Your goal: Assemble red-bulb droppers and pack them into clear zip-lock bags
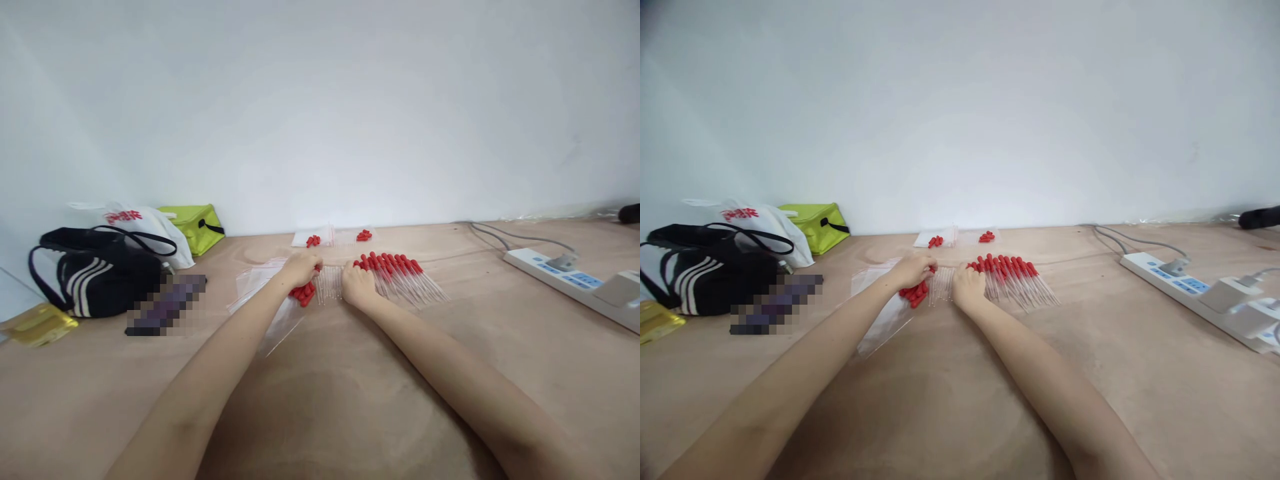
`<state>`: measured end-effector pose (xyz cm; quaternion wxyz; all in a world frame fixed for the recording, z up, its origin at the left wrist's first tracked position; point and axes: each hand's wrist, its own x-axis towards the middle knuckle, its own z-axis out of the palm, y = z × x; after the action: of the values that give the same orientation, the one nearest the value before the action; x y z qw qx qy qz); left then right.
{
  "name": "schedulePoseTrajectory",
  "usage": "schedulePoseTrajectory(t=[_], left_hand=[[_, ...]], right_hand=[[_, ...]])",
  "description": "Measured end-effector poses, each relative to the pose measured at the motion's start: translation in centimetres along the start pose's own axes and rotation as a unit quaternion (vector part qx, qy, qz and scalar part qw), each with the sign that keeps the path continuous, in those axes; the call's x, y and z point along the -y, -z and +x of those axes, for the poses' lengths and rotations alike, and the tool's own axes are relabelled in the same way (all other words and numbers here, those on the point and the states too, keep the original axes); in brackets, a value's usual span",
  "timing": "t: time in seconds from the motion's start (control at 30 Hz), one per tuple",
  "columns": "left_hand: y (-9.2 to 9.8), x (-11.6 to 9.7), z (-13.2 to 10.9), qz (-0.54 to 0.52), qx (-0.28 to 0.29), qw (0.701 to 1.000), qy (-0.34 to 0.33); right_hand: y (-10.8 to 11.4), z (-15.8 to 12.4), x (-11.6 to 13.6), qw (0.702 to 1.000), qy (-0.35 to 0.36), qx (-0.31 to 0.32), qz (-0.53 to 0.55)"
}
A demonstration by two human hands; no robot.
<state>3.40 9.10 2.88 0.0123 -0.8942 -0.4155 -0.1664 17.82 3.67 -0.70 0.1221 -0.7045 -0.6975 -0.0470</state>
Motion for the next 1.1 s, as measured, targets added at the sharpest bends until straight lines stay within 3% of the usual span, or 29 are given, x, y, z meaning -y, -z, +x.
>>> schedulePoseTrajectory(t=[0.17,0.27,0.47,0.6,0.8,1.1], left_hand=[[0.4,-1.8,-1.8,-0.044,-0.08,0.996,0.015],[-0.4,-3.3,-4.3,-0.194,-0.164,0.967,0.038],[-2.8,-5.3,-7.5,-0.29,-0.135,0.947,0.034],[-3.3,-5.6,-7.7,-0.253,-0.154,0.955,0.034],[-2.6,-6.0,-8.0,-0.156,-0.163,0.974,-0.019],[-2.4,-6.2,-8.1,-0.213,-0.14,0.966,-0.043]], right_hand=[[0.5,-1.4,-1.4,0.999,0.026,-0.033,-0.001],[0.4,-3.1,-3.6,0.993,0.087,-0.084,0.009],[0.0,-6.2,-7.2,0.971,0.179,-0.125,0.1],[0.3,-6.6,-6.8,0.956,0.22,-0.113,0.156],[0.5,-6.7,-5.9,0.944,0.261,-0.111,0.17],[0.5,-6.8,-6.0,0.941,0.271,-0.113,0.169]])
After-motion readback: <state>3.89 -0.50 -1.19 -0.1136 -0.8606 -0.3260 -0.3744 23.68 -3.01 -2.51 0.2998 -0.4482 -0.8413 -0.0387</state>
